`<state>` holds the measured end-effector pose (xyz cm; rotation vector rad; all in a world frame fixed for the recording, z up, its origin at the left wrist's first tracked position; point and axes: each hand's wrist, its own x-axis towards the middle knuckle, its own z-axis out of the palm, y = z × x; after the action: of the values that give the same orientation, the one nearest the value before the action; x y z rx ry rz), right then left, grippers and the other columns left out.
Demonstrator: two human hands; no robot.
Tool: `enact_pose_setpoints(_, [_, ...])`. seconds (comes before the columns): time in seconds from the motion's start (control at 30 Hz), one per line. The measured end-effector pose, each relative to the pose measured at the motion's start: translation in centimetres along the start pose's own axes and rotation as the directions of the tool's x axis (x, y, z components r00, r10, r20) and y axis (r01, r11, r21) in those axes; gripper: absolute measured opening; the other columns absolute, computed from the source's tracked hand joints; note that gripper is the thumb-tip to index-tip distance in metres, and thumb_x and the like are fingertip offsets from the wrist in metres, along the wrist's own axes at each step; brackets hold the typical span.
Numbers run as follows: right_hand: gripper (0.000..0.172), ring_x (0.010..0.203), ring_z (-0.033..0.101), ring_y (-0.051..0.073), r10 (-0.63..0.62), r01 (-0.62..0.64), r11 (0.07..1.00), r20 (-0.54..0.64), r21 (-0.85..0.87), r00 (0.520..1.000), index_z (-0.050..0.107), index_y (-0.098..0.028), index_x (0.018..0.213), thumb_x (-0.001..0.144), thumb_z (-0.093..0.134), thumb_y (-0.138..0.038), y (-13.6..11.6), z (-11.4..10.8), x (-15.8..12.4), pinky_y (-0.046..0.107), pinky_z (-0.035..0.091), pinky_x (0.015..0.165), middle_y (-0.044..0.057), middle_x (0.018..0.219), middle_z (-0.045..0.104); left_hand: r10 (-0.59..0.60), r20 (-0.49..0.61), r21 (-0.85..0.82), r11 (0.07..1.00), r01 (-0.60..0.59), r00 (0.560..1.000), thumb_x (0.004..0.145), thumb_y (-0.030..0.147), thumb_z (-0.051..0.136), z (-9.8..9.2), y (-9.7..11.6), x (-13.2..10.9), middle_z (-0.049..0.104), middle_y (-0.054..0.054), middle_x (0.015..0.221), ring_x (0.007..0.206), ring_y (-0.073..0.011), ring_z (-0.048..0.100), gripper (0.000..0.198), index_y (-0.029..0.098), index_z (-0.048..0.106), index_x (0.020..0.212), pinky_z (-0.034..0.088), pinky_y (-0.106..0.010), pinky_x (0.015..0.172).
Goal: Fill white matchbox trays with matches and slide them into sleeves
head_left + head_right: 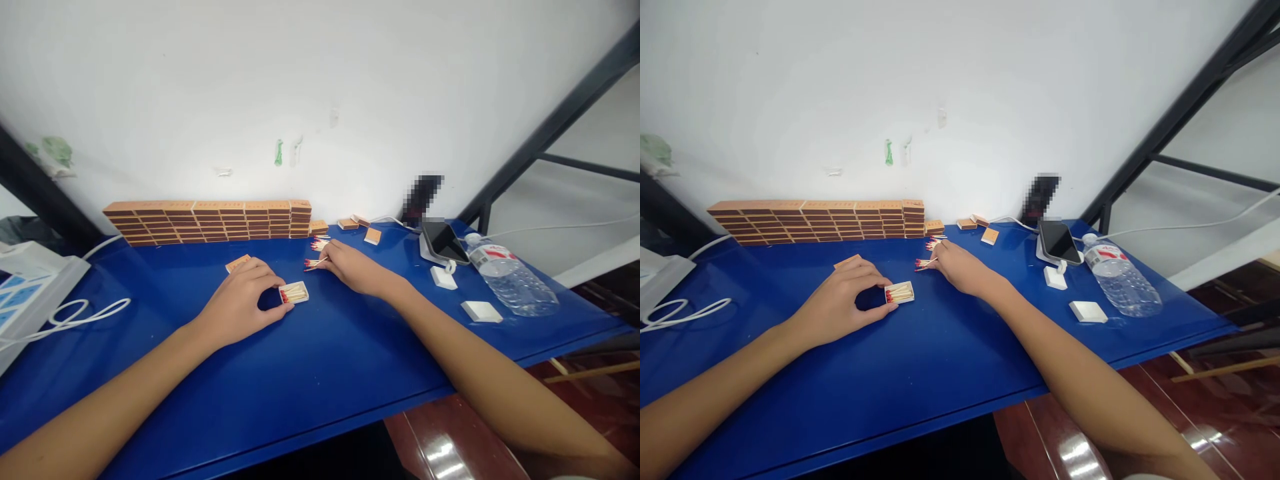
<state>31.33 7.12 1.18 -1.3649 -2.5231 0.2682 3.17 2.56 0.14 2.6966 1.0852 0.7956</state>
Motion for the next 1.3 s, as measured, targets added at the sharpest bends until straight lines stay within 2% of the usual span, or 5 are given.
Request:
enact_pose_setpoints(0.2, [0.014,0.092,0.059,0.021,-0.104,0.105,0.982,-0.01,0.157,0.994,0.057,-0.02,0.098,0.109,0.051,-0.027,-3.3,-0.6,-1.0,0.033,0.047,0.082,0.008,0.105,0.064,-0.01,-0.001,0.026,1.0,0.01,1.0,0.093,0.043,0.076,0.1,0.0,0.1,0.075,-0.007,0.102,0.102,-0.027,0.064,0.027,0.021,0.076,0.108,0.05,-0.046,0.091])
enact_pose_setpoints(0.37, [0.008,0.09,0.062,0.02,-0.155,0.152,0.987,0.056,0.058,0.986,0.061,-0.017,0.104,0.107,0.054,-0.02,-5.4,0.8,-1.2,0.033,0.047,0.079,0.009,0.108,0.064,-0.008,0.004,0.012,1.0,0.008,1.0,0.093,0.043,0.075,0.0,0.1,0.1,0.074,-0.006,0.1,0.1,-0.0263,0.064,0.024,0.021,0.076,0.103,0.05,-0.045,0.09])
enact_pose_setpoints(0.9, [0.007,0.083,0.062,0.016,-0.152,0.134,0.968,0.072,0.211,0.986,0.065,-0.02,0.098,0.104,0.061,-0.019,-5.1,-0.7,-1.3,0.029,0.041,0.072,0.003,0.096,0.072,-0.017,0.015,-0.003,1.0,0.017,1.0,0.094,0.043,0.075,-0.1,0.3,0.0,0.074,-0.007,0.103,0.104,-0.0273,0.063,0.028,0.021,0.075,0.112,0.051,-0.044,0.089])
enact_pose_setpoints(1.07, [0.011,0.081,0.063,0.017,-0.118,0.078,0.965,0.147,0.252,0.982,0.066,-0.021,0.108,0.099,0.07,-0.024,-5.0,-1.7,-1.7,0.029,0.043,0.068,0.002,0.092,0.072,-0.012,0.005,-0.01,1.0,0.012,1.0,0.093,0.042,0.076,-0.1,0.3,0.0,0.075,-0.007,0.105,0.105,-0.0278,0.064,0.027,0.022,0.075,0.11,0.051,-0.044,0.09])
enact_pose_setpoints(1.3, [0.01,0.082,0.065,0.017,-0.14,0.083,0.952,0.177,0.293,0.974,0.071,-0.02,0.101,0.096,0.067,-0.012,-5.1,-1.7,-1.7,0.029,0.046,0.071,0.003,0.095,0.075,-0.015,0.005,-0.017,1.0,0.015,1.0,0.094,0.043,0.075,0.1,0.3,-0.1,0.076,-0.008,0.103,0.107,-0.0284,0.064,0.027,0.021,0.075,0.11,0.053,-0.044,0.089])
